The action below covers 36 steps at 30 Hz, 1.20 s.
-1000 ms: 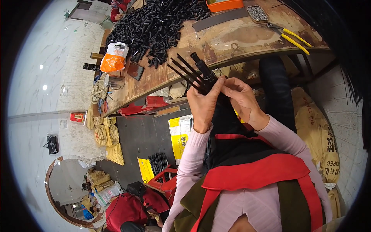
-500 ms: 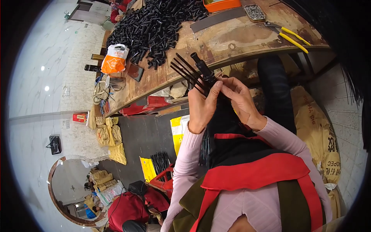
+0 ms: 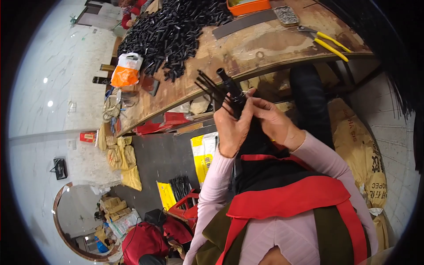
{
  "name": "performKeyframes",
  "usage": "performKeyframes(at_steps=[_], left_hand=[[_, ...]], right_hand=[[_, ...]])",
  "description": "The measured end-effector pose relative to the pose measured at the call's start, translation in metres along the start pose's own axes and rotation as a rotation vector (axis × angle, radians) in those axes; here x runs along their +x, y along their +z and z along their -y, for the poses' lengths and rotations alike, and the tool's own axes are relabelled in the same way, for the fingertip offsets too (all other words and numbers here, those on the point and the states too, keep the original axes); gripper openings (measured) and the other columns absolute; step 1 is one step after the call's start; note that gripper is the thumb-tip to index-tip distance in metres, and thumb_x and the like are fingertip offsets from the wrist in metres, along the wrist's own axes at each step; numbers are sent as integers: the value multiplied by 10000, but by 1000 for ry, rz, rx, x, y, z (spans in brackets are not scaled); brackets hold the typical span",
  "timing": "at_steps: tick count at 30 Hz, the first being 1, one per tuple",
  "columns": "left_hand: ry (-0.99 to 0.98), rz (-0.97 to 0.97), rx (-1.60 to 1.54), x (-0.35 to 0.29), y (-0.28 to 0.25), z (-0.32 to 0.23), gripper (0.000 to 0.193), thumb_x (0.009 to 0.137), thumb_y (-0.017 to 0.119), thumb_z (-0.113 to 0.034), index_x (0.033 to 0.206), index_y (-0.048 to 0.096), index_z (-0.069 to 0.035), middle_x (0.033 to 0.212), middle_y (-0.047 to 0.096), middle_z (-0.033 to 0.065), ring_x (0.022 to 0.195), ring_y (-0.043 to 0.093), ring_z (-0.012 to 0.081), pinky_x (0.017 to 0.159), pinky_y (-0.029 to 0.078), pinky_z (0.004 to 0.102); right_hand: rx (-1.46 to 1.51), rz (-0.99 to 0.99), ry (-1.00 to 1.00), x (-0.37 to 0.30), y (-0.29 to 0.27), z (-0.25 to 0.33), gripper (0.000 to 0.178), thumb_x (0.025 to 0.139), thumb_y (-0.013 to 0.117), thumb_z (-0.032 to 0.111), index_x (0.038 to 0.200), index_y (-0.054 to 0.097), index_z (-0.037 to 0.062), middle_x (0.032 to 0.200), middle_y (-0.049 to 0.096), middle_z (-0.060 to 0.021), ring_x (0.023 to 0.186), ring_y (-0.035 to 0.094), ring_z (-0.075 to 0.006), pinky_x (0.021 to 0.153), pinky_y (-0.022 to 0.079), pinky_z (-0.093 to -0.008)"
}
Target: Assembling, grouping, and cutting bundles of black cables at a workbench.
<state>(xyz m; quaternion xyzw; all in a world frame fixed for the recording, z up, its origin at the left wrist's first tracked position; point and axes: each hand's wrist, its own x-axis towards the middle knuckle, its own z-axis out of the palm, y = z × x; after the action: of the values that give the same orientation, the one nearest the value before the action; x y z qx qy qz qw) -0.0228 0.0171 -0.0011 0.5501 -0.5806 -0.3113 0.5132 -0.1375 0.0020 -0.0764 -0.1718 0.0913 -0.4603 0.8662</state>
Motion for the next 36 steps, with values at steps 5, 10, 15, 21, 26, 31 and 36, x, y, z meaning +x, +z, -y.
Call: performKeyframes(at_steps=[5,10,15,21,26,31,36], left_hand=[[-50,138,-6,9,0,-5,175,930,546,-8,995,678,88,1004,713,136,883,645,134,812,498,271],[-111,276,-101,29,4,6,174,950,512,-21,942,653,82,939,701,142,902,663,206,850,506,324],[-254,329,-438,26,6,27,121,969,482,-42,907,547,39,772,618,101,762,628,178,761,513,309],[-271,367,-804,24,18,36,105,982,525,-107,1014,472,-21,730,439,-3,606,390,74,550,350,240],[-182,310,-908,11,17,26,327,958,605,-198,1184,462,-9,744,449,2,595,399,77,536,349,237],[-274,286,-885,-5,6,19,352,932,645,-196,1176,492,7,724,462,-12,563,403,67,516,336,218],[-358,230,-667,-9,5,6,286,922,655,-180,1100,589,34,638,464,-35,537,396,51,508,324,211]], right_hand=[[-218,-101,-162,-5,7,-8,305,977,575,158,1240,603,5,1150,625,-8,1069,544,-67,958,417,-224],[-1495,69,-308,-17,-11,81,219,898,653,124,1070,659,-10,1073,655,-90,981,624,-213,888,468,-318],[-2458,-462,-800,9,-28,207,502,778,724,290,1182,570,36,1100,527,-169,1052,505,-360,883,401,-479],[-2384,-195,-774,16,-76,263,332,914,635,248,1139,559,16,1027,550,-162,932,543,-311,829,445,-359],[-1036,-262,-175,-14,-23,209,323,1010,481,322,1028,574,13,758,571,-33,644,532,-78,596,429,-221],[-1452,-158,254,-48,22,156,303,994,506,289,1080,598,13,663,544,-7,548,481,-42,505,366,-215],[-1954,100,-98,-70,45,134,381,905,576,88,1282,537,45,1010,553,-136,927,552,-284,812,440,-346]])
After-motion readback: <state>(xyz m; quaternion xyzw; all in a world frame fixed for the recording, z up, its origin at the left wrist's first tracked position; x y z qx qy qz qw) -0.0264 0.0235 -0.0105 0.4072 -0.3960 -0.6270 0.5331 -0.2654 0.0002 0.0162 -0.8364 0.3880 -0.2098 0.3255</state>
